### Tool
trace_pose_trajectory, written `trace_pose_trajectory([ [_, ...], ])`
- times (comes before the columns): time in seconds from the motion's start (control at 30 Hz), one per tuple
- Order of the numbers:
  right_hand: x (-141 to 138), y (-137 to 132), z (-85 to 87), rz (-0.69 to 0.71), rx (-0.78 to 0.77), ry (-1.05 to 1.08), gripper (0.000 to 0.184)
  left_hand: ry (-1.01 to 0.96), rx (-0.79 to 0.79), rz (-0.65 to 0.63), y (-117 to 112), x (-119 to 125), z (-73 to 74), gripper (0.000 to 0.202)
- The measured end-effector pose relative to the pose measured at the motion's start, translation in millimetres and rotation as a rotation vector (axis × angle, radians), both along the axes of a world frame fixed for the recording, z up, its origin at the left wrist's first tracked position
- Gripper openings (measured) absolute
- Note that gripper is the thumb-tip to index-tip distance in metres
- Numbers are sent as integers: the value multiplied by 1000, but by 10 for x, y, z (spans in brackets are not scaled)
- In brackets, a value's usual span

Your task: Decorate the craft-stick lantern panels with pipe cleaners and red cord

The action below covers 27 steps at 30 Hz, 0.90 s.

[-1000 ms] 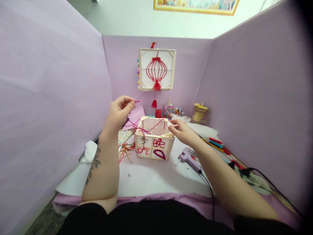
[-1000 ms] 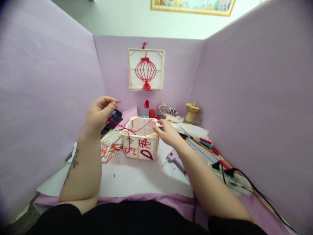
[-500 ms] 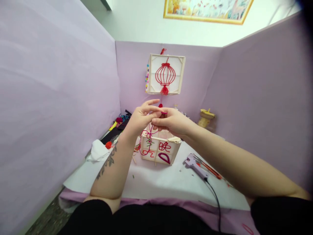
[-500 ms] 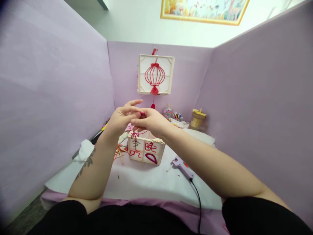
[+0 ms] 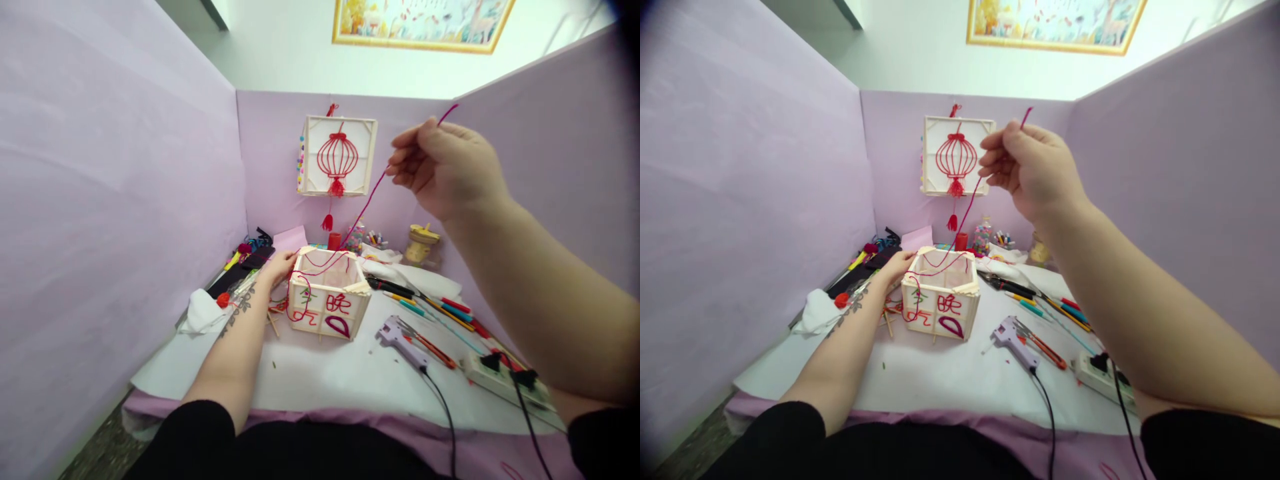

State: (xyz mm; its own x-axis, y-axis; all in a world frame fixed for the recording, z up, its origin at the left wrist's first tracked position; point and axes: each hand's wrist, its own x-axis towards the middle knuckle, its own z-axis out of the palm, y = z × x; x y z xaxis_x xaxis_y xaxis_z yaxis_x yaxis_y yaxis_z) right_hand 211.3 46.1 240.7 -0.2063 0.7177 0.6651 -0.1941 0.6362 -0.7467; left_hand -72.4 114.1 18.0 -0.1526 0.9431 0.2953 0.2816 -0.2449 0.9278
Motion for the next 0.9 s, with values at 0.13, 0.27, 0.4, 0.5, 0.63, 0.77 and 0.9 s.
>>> trace_pose_trajectory([
  [0.13,98,-16,-89,-37,55,100,31,-87,72,83,34,-218,177,12],
  [0.27,82,13,-347,-19,-3,36,30,-225,146,61,-55,-298,502,19],
  [0.4,-7,135,-715,44,-109,-78,29,-318,274,9,-261,-210,789,21],
  [0.5,-112,230,-1003,79,-233,-190,33,-347,439,-24,-431,-141,931,21],
  [0.63,-241,298,-1284,70,-315,-331,40,-326,654,-12,-633,-104,1080,20],
  [0.77,-279,338,-1396,37,-280,-467,39,-313,784,136,-727,-223,1164,19],
  [0.9,-267,408,-1443,-106,-97,-709,30,-109,483,471,-737,-555,1084,14],
])
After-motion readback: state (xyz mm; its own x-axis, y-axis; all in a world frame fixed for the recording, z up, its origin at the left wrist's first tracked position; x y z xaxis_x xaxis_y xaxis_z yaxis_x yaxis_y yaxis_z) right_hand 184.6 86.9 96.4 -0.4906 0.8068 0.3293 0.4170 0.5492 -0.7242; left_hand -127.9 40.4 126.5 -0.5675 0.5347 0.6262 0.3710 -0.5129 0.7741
